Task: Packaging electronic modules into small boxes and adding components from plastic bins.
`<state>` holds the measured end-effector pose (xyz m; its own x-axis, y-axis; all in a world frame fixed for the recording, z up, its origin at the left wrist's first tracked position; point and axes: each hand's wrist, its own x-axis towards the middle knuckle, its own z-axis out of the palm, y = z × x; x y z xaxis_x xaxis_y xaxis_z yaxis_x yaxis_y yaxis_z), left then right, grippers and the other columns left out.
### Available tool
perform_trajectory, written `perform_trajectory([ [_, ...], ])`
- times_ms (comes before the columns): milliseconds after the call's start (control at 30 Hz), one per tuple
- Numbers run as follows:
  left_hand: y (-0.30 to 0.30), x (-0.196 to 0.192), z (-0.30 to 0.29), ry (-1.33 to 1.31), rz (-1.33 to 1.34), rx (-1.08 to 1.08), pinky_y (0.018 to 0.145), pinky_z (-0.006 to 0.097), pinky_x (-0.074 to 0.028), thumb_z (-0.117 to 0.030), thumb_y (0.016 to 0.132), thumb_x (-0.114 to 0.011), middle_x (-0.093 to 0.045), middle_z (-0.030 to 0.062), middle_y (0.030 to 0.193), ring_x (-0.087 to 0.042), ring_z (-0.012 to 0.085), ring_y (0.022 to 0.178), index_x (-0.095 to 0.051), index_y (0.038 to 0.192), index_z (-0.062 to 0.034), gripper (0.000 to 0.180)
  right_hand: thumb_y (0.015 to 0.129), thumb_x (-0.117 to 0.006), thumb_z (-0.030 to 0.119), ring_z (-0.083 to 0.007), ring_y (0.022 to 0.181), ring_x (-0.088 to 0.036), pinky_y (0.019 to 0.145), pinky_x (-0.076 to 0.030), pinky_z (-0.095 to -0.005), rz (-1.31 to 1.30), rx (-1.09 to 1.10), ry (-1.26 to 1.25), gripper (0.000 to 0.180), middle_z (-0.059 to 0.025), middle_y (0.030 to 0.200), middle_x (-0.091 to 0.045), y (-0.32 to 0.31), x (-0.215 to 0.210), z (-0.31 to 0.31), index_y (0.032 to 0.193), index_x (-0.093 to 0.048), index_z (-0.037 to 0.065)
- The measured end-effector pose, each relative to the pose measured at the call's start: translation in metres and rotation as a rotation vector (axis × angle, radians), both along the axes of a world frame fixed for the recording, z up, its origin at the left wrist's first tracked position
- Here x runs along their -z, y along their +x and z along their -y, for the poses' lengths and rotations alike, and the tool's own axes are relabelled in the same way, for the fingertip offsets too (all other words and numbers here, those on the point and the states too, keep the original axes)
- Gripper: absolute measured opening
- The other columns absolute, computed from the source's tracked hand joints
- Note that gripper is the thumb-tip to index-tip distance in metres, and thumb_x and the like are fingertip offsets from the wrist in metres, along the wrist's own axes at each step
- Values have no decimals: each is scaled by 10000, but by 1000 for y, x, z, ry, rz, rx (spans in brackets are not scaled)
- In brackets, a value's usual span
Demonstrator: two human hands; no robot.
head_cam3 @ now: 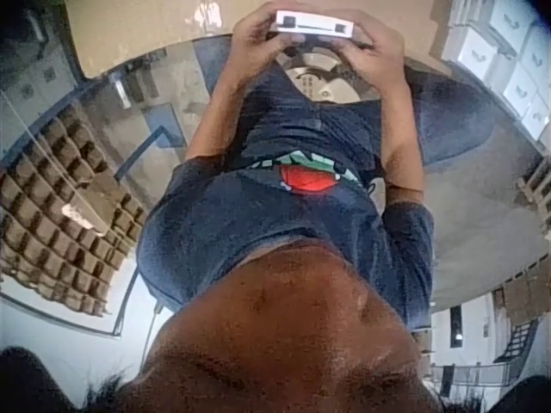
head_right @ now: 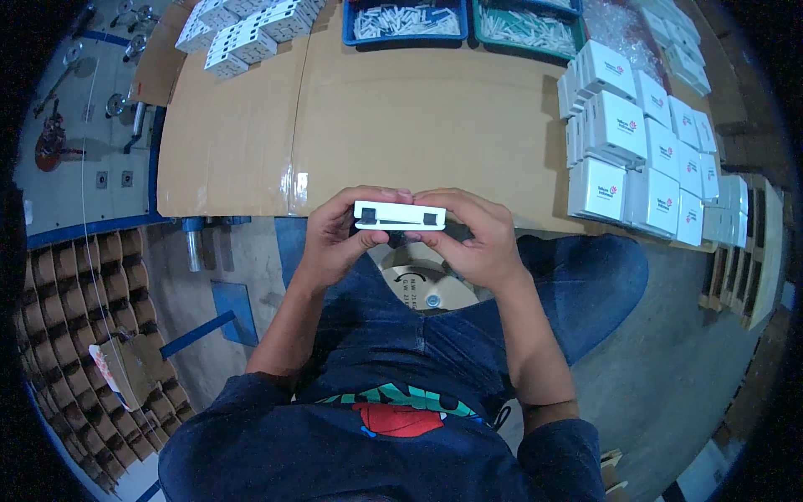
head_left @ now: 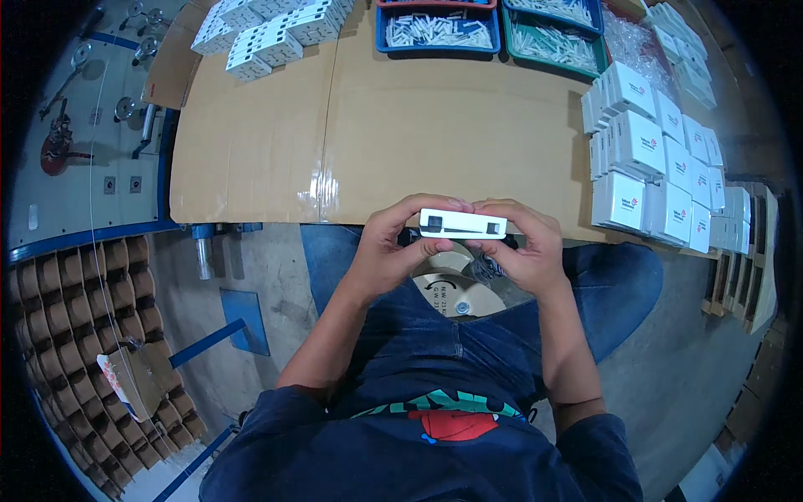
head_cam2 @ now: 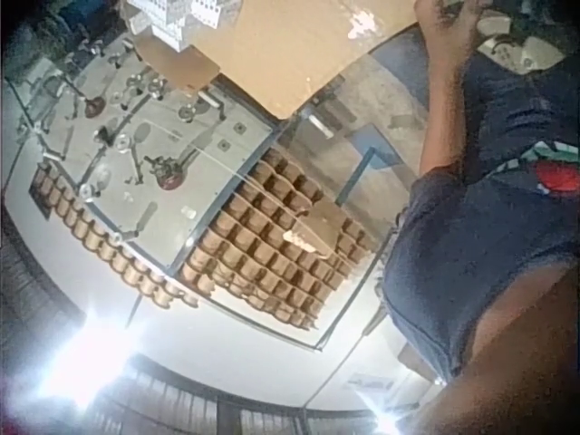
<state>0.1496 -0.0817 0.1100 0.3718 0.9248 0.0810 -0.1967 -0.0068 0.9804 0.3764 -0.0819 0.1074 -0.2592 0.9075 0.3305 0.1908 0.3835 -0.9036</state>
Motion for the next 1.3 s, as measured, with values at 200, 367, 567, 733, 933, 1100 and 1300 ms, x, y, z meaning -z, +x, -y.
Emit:
perform_trajectory([
  [200,-2,7,0,-12,19,-6,1027,366,-524,-53,879,-782,-729,123,1229,-674,219,1177,-677,1254,-11,391,807,-844,73,-222,978,-751,859,-581,-337,4,0,-70,300,-130,1059,-771,-1,-4,1,1081,-739,9],
  [367,-2,6,-1,1,-28,-33,1011,354,-529,-56,890,-772,-742,125,1203,-688,214,1142,-685,1236,0,362,803,-853,69,-224,1000,-746,888,-576,-339,-27,-10,-104,330,-130,1070,-770,-2,-4,0,1103,-730,3],
  [567,-1,1,0,-25,-89,-53,1000,351,-531,-67,891,-774,-747,113,1184,-695,221,1122,-690,1229,-6,354,786,-865,61,-226,1017,-743,910,-571,-340,-16,-13,-120,354,-129,1085,-770,-3,-7,0,1106,-726,-3],
  [733,-2,2,-6,109,-143,5,1074,400,-505,-72,883,-787,-679,176,1287,-636,276,1240,-648,1255,12,406,782,-857,37,-233,1023,-742,913,-571,-340,-12,-20,-114,341,-138,1088,-769,-1,-4,-2,1096,-731,-7],
  [933,-2,2,-5,80,-82,47,1078,399,-499,-95,881,-789,-659,170,1306,-622,279,1258,-653,1256,2,410,807,-851,77,-222,980,-750,862,-578,-327,-51,-22,-58,314,-124,1064,-772,-2,-2,-2,1095,-744,14],
  [1100,-3,5,-5,82,-75,51,1067,386,-509,-68,877,-785,-661,163,1303,-625,267,1255,-658,1253,4,403,811,-856,97,-214,949,-750,837,-576,-326,-4,-5,-80,296,-116,1031,-776,0,-2,0,1075,-750,15],
  [1300,-5,7,-2,59,-174,-24,991,340,-553,5,872,-771,-715,141,1216,-678,225,1152,-679,1226,15,365,781,-866,56,-238,1030,-741,908,-571,-344,6,-27,-146,348,-127,1088,-769,-2,-7,-2,1099,-735,0],
])
